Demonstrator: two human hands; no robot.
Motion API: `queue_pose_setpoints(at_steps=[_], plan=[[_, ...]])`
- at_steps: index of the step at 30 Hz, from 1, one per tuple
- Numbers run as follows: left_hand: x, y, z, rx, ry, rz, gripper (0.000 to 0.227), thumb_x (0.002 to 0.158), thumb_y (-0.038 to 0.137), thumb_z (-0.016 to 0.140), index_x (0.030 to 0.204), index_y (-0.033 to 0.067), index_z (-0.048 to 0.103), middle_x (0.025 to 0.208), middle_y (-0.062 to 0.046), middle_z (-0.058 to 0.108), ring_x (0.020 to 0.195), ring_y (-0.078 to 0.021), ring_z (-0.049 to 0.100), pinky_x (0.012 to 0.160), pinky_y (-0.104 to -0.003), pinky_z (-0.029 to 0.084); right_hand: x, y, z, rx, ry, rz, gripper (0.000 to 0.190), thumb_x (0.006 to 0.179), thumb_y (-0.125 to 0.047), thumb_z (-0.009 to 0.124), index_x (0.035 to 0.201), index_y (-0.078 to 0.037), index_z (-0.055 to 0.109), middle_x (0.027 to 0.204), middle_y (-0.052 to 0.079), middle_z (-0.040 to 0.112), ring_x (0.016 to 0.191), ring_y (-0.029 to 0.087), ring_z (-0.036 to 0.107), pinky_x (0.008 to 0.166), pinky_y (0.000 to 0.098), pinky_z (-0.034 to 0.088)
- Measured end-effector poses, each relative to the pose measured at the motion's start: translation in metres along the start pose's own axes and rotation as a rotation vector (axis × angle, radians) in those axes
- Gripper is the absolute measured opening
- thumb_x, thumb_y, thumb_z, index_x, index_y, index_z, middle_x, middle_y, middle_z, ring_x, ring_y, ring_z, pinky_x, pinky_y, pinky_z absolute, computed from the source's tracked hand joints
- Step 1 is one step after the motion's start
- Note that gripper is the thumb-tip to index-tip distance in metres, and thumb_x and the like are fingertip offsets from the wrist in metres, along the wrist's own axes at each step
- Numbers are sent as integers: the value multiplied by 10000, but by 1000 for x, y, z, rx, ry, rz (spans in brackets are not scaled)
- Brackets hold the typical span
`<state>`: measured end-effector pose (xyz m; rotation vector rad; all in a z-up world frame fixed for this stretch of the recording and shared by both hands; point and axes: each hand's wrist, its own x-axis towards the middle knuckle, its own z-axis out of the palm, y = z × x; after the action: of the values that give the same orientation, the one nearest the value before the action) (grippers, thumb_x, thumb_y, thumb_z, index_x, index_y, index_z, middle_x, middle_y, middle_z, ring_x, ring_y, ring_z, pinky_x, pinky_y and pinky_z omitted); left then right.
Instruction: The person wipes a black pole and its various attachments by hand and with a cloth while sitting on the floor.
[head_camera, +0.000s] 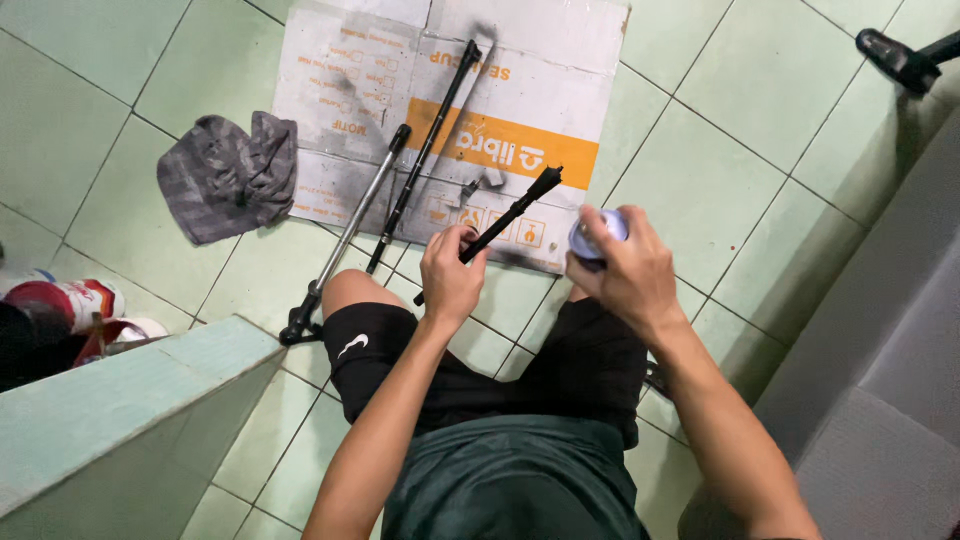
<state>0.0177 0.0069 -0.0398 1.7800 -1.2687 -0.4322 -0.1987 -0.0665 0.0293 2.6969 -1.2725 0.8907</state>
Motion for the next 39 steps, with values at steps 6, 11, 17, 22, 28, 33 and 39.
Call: queue_pose_setpoints(at_steps=[6,11,17,22,28,33,39], plan=[[-2,-5,-1,17,4,-6,322,623,72,798,862,111,586,758,-64,642,707,-272,634,632,-360,517,5,12,-11,-47,52,32,650,617,-306,798,1222,-205,582,958,134,512,760,304,642,633,373,535],[-4,-5,-2,-46,-72,-61,233,732,171,769,895,106,616,769,-82,661,725,-292,656,622,-363,528,-6,-16,-4,99,-21,-36,648,594,-319,796,1200,-232,582,950,143,521,720,311,633,641,375,529],[4,2,-9,-116,-172,-96,133,870,234,644,907,107,656,752,-118,669,727,-319,659,601,-373,523,-7,-4,-1,20,8,4,589,639,-324,783,1186,-218,595,957,142,527,707,308,634,633,372,531],[0,4,-11,-162,-265,-147,168,916,199,542,864,96,663,617,-95,630,637,-313,641,581,-386,503,-1,2,-15,75,35,47,665,663,-282,808,1259,-178,530,972,174,487,758,357,615,645,417,518],[-2,7,-8,-181,-374,-204,320,956,227,435,697,127,596,499,-45,567,508,-266,576,545,-353,468,-5,8,1,6,-1,23,600,642,-348,789,1193,-247,573,967,143,531,741,330,634,632,402,536],[2,6,-6,-277,-426,-284,262,963,185,405,871,91,632,482,-64,522,458,-223,510,501,-338,442,1,10,-5,30,36,48,635,631,-321,802,1212,-223,565,969,137,510,717,333,637,623,388,528],[-7,-27,13,-421,-494,-408,310,986,177,340,877,83,614,452,-19,464,376,-137,450,400,-252,395,0,14,7,-34,54,66,638,643,-344,796,1226,-205,576,969,155,516,672,345,635,578,423,530]])
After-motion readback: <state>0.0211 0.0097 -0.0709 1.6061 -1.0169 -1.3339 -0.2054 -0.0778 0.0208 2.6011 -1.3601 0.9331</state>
